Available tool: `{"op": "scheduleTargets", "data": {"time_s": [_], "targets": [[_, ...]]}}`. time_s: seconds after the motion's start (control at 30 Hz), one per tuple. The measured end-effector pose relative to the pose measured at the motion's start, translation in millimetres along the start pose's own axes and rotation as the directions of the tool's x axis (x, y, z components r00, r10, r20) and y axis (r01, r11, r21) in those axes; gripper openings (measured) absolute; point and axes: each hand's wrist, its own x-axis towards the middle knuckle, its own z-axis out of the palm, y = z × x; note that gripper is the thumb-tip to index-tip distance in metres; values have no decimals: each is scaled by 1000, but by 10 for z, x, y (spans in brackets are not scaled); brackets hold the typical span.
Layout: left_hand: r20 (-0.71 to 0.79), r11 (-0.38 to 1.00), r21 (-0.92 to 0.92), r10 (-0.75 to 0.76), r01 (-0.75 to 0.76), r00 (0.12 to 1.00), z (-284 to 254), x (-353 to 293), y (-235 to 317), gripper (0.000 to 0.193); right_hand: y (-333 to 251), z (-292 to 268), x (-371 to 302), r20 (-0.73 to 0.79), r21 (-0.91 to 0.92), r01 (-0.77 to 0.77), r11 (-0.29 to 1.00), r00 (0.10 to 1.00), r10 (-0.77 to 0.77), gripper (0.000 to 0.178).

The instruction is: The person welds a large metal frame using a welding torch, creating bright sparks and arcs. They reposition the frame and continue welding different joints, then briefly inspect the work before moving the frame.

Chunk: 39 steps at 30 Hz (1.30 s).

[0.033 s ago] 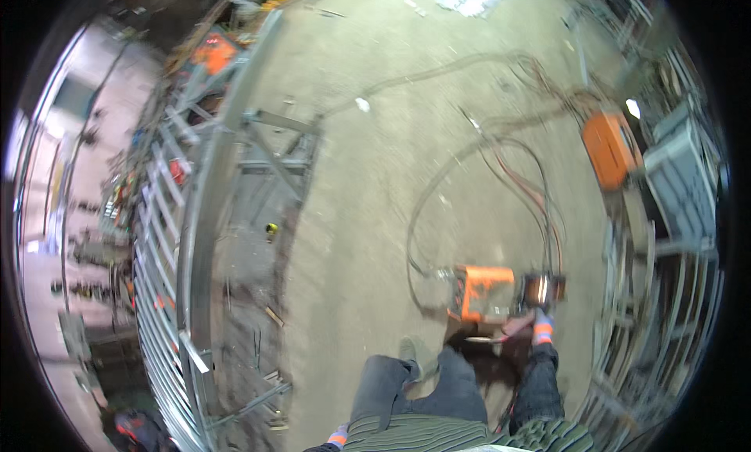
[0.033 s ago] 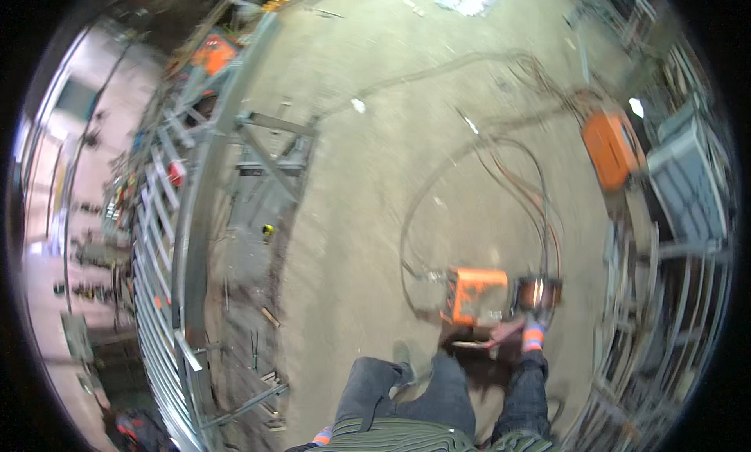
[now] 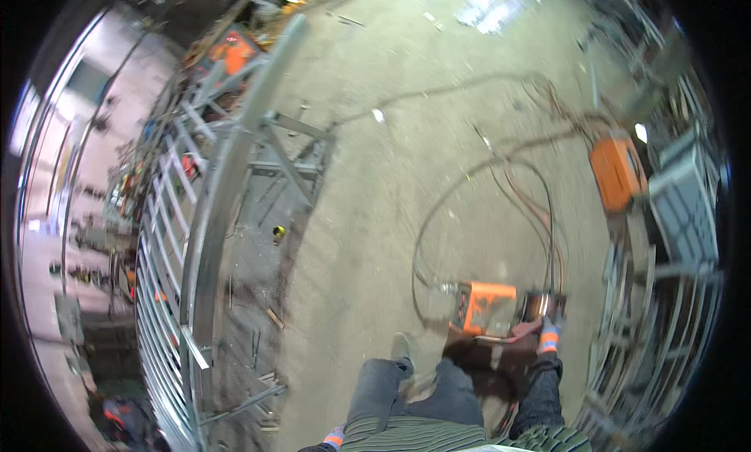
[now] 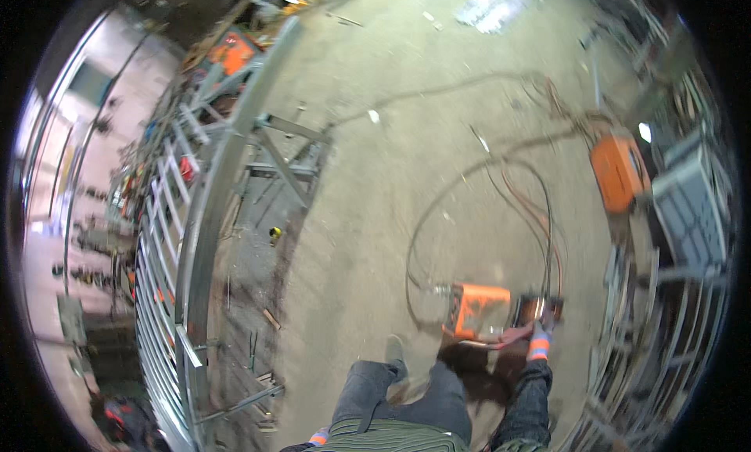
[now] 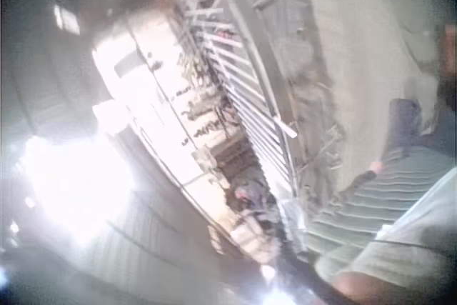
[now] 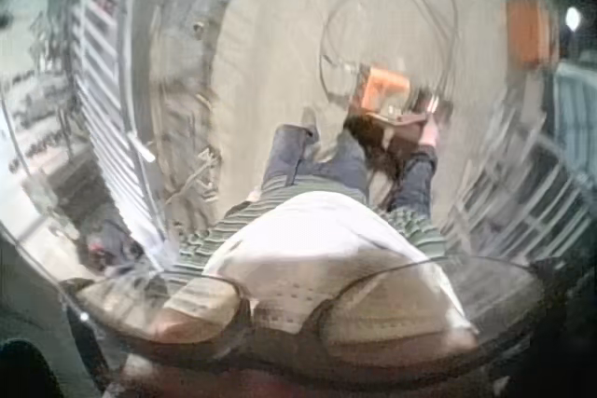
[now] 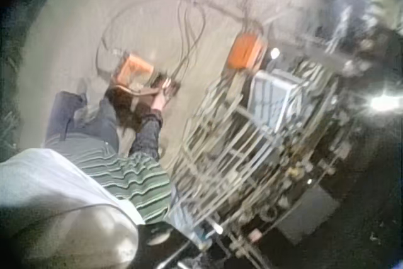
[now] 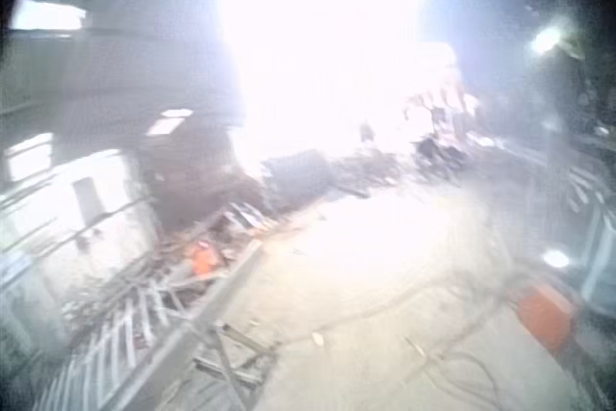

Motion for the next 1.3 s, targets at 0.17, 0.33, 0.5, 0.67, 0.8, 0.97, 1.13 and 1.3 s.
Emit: {"op": "scheduleTargets", "data": {"time_s": [0.17,0.33,0.5,0.67,0.8,0.97,1.13,1.3], "targets": [[-266,954,-174,195,-246,944,-598,734,447,42,-2604,511,861,482,401,-336,852,868,116,46],[-337,950,-191,172,-246,926,-2021,1634,997,49,-5493,1481,564,497,-77,569,819,734,-463,42],[-414,919,-301,114,-254,903,-3901,2235,1458,69,-7528,2077,141,167,-744,636,204,473,-865,32],[-622,608,-613,24,-505,783,-5395,2231,1946,65,-9278,1967,-108,58,-541,835,-101,-83,-995,40],[-771,466,-538,64,-703,633,-6227,1987,2440,63,-10163,2417,-381,-295,-434,892,-125,-272,-916,40],[-820,309,-495,146,-812,554,-7186,1481,3189,57,-10307,4128,-575,-258,207,978,-35,20,-966,31],[-879,318,-293,282,-901,385,-7934,855,3754,53,-9961,5442,-425,529,699,271,662,426,-734,26],[-851,280,-217,415,-935,322,-8415,380,3871,47,-9094,6380,-640,671,205,320,925,642,-371,22]]}}
